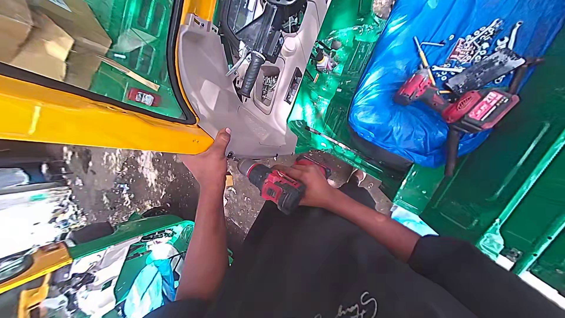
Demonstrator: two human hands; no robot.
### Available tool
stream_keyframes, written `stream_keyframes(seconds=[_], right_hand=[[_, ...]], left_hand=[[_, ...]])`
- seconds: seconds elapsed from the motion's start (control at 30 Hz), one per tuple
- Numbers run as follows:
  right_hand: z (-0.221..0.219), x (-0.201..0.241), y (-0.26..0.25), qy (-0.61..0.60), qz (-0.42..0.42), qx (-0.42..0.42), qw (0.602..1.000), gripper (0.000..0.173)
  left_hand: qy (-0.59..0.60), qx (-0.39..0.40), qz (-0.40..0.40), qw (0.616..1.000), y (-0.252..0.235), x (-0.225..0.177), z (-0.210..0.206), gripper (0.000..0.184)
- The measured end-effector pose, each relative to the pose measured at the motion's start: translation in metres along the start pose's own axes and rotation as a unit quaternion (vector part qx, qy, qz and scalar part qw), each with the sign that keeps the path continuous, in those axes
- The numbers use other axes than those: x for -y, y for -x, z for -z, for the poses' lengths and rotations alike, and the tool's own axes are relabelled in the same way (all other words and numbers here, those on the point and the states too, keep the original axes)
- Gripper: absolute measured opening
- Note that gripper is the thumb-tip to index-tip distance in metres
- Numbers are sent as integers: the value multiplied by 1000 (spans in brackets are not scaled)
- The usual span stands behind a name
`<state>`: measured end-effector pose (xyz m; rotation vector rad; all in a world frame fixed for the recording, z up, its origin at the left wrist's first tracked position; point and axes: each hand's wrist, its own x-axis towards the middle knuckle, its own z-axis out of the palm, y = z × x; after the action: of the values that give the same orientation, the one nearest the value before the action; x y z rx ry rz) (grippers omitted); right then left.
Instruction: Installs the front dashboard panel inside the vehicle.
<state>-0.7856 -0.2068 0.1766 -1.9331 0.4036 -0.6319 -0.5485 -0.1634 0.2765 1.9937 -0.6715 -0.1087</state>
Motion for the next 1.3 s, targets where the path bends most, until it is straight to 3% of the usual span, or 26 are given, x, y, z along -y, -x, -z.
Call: stream_keyframes(seconds=[0.17,0.3,0.53,0.77,0.93,1.3], right_hand=[[-6,-1,0,1,-17,6,1000,59],[-8,5,-4,11,-43,-13,999,34],[-6,9,-8,-22,-57,-25,998,33],[-4,8,-9,-29,-67,13,997,39],[-2,10,-10,-27,-72,21,997,40],[-1,6,-14,-37,-61,24,997,41]], left_hand=[[9,8,-5,1000,-1,3,3,81],[14,15,-1,1000,-1,2,3,84],[32,13,-10,999,-2,2,2,81],[41,8,-16,999,-1,3,1,79],[0,5,34,999,5,1,5,82],[17,0,6,1000,1,-1,1,81]])
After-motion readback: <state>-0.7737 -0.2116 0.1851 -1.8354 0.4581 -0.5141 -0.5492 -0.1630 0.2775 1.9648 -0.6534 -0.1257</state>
